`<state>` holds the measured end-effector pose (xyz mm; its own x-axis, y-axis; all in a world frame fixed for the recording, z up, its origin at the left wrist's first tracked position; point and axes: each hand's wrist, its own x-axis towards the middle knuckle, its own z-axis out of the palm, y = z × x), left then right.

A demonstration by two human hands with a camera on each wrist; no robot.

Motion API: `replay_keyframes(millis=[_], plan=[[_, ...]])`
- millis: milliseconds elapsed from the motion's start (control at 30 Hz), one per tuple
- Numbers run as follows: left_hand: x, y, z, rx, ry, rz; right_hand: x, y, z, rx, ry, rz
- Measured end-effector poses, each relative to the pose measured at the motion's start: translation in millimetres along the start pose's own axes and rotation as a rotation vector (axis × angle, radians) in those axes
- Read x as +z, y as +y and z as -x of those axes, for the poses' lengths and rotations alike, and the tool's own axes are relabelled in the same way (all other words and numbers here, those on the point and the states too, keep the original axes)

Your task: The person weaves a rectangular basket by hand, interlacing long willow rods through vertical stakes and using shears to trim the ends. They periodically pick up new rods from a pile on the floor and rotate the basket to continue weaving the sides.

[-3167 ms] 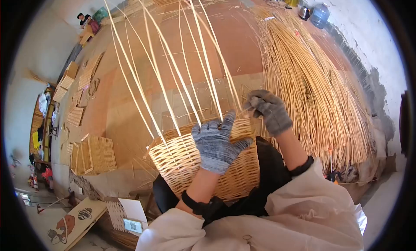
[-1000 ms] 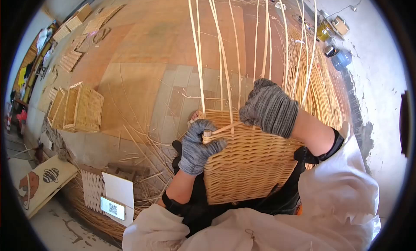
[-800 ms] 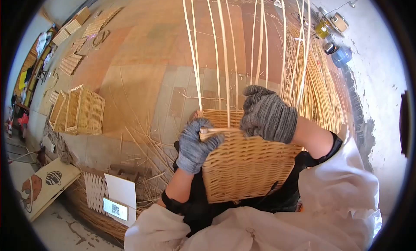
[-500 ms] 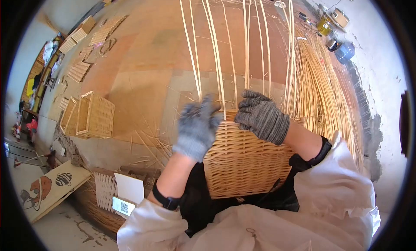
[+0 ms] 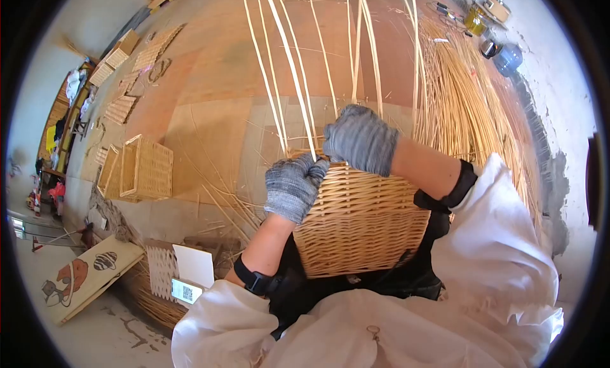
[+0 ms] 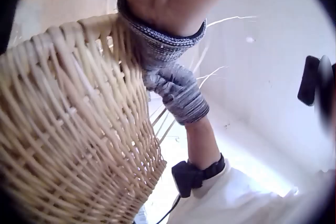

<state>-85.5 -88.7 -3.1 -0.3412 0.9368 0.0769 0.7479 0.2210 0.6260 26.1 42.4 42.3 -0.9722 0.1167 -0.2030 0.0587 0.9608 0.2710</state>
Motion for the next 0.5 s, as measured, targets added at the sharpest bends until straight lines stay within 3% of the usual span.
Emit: replay_keyframes(millis=[100, 133, 233, 267, 367, 400, 500], plan=[[-15, 5, -14, -0.128, -0.21, 0.056, -28, 20, 10, -0.113, 0.349, -0.601], [-18, 2, -22, -0.182, -0.308, -0.026, -26, 37, 10, -0.059, 0.458, -0.602], [-26, 6, -30, -0.274, -0.409, -0.009, -13, 41, 9, 0.619, -0.232, -0.665], [-23, 3, -29, -0.252, -0.382, -0.029, -10, 34, 5, 0.286, -0.229, -0.314], [-26, 5, -28, -0.293, -0.413, 0.029, -4, 24, 6, 0.59, 0.017, -1.216], [-26, 6, -28, -0.278, -0.379, 0.005, -8, 17, 12, 0.649, 0.114, -1.125], [-24, 7, -21, -0.243, -0.317, -0.005, 16, -4, 17, 0.642, 0.524, -1.557]])
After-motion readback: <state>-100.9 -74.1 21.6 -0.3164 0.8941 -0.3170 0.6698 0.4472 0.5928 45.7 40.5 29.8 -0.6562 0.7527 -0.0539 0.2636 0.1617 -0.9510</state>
